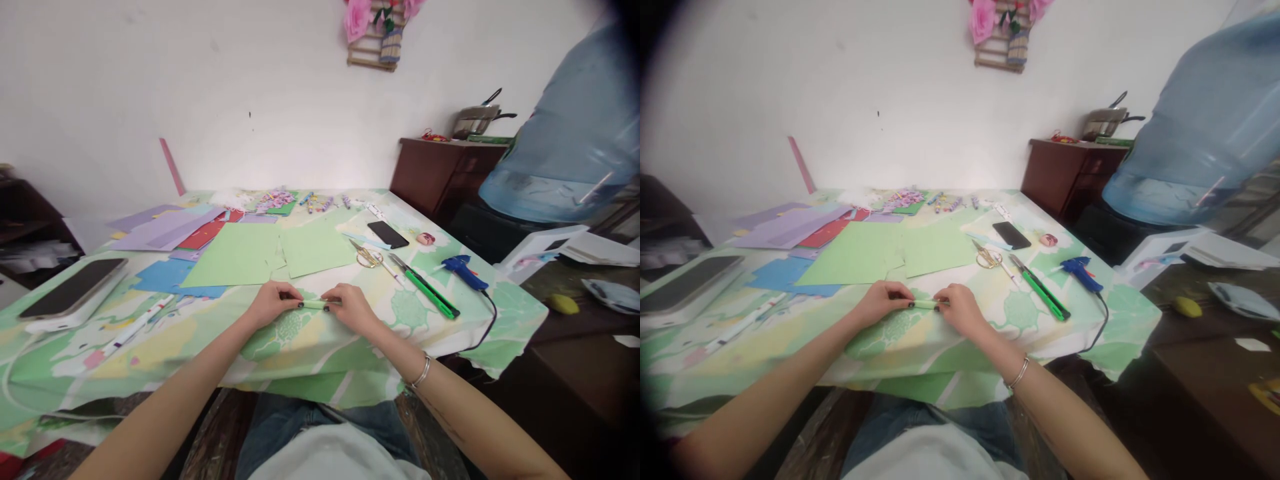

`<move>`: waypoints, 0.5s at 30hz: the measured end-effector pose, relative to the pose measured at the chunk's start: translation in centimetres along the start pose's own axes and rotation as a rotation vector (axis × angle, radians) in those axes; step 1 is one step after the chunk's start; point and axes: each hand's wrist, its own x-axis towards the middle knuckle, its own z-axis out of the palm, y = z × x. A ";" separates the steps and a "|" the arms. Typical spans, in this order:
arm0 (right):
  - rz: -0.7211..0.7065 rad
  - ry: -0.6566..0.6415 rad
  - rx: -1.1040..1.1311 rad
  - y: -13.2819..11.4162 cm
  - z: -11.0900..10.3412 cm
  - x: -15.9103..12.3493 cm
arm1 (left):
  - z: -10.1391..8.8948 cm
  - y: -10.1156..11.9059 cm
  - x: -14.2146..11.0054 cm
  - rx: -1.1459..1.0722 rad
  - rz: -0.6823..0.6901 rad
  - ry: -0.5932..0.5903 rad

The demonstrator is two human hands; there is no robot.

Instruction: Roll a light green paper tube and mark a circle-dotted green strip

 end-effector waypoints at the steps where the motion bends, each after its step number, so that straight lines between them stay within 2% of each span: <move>1: -0.010 -0.026 -0.015 -0.1 -0.1 0.2 | 0.0 0.1 0.1 -0.022 -0.021 -0.012; 5: -0.058 -0.080 -0.080 -0.3 -0.2 0.5 | -0.2 0.3 0.1 -0.029 -0.021 -0.031; 11: -0.182 0.021 -0.147 0.1 0.6 -0.6 | -0.2 0.0 -0.8 0.056 0.209 -0.039; 15: -0.181 0.051 -0.083 0.3 1.1 -1.2 | -0.1 -0.3 -1.1 0.019 0.184 -0.009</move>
